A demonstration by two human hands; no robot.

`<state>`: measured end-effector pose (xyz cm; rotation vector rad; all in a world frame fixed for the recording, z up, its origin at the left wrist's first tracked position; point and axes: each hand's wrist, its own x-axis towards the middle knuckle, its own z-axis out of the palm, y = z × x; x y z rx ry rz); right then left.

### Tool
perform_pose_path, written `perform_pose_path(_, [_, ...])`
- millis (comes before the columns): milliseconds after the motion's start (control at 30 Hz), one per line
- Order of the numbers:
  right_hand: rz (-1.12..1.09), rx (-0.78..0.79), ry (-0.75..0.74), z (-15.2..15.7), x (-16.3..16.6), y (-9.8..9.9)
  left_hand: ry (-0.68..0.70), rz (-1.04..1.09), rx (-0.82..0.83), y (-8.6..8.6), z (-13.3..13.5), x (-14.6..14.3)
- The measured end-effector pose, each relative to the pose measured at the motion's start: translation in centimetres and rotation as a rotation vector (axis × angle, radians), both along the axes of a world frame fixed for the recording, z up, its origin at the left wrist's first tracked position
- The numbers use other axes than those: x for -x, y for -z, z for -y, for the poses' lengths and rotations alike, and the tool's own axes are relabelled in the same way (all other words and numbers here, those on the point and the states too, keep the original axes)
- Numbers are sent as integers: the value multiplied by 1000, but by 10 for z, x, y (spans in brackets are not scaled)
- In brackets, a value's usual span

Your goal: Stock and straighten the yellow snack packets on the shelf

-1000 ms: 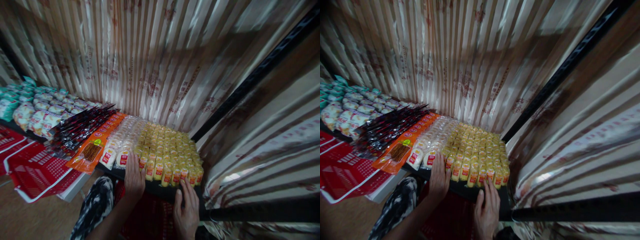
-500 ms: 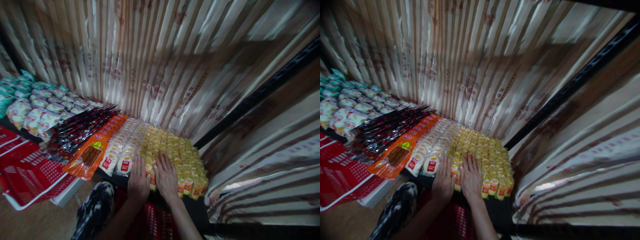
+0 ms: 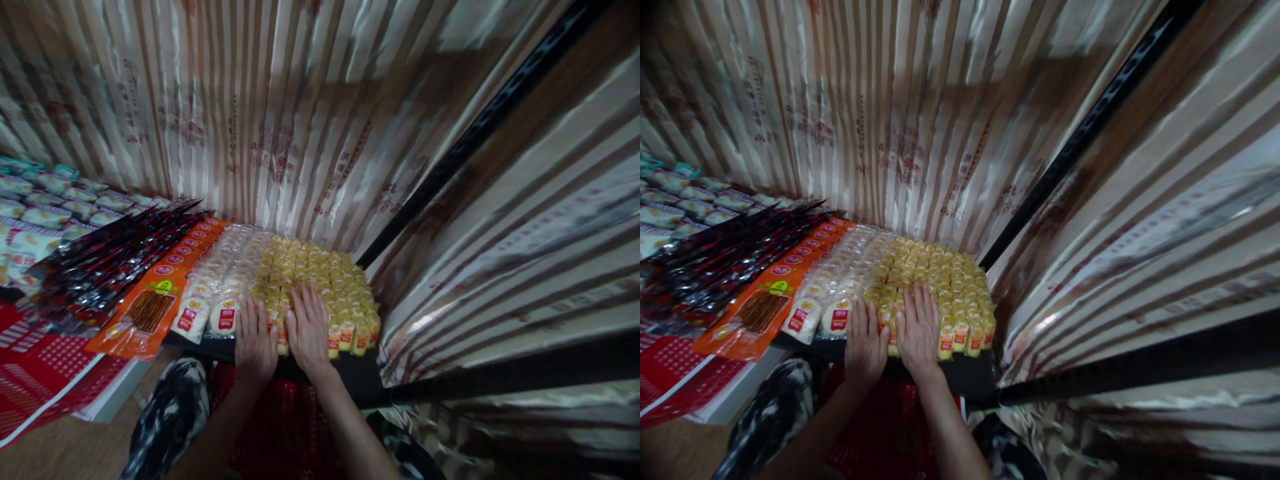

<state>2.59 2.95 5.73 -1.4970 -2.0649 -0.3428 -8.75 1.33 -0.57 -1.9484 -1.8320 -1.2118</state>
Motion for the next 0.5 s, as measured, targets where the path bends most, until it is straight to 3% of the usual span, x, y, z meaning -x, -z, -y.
perform_pose_path(167, [-360,-127,164,47,-29,7,137,110,-78,-4,16,-2])
perform_pose_path(233, [-531,-119,247,78,-48,21,314,164,-98,-6,30,-6])
perform_pose_path(333, [-732,-42,475,129,-76,49,703,185,-22,-4,60,-21])
perform_pose_path(400, [-728,143,574,156,-91,69,936,147,166,6,82,-36])
perform_pose_path(500, [-428,591,496,172,-101,101,1123,74,717,37,109,-57])
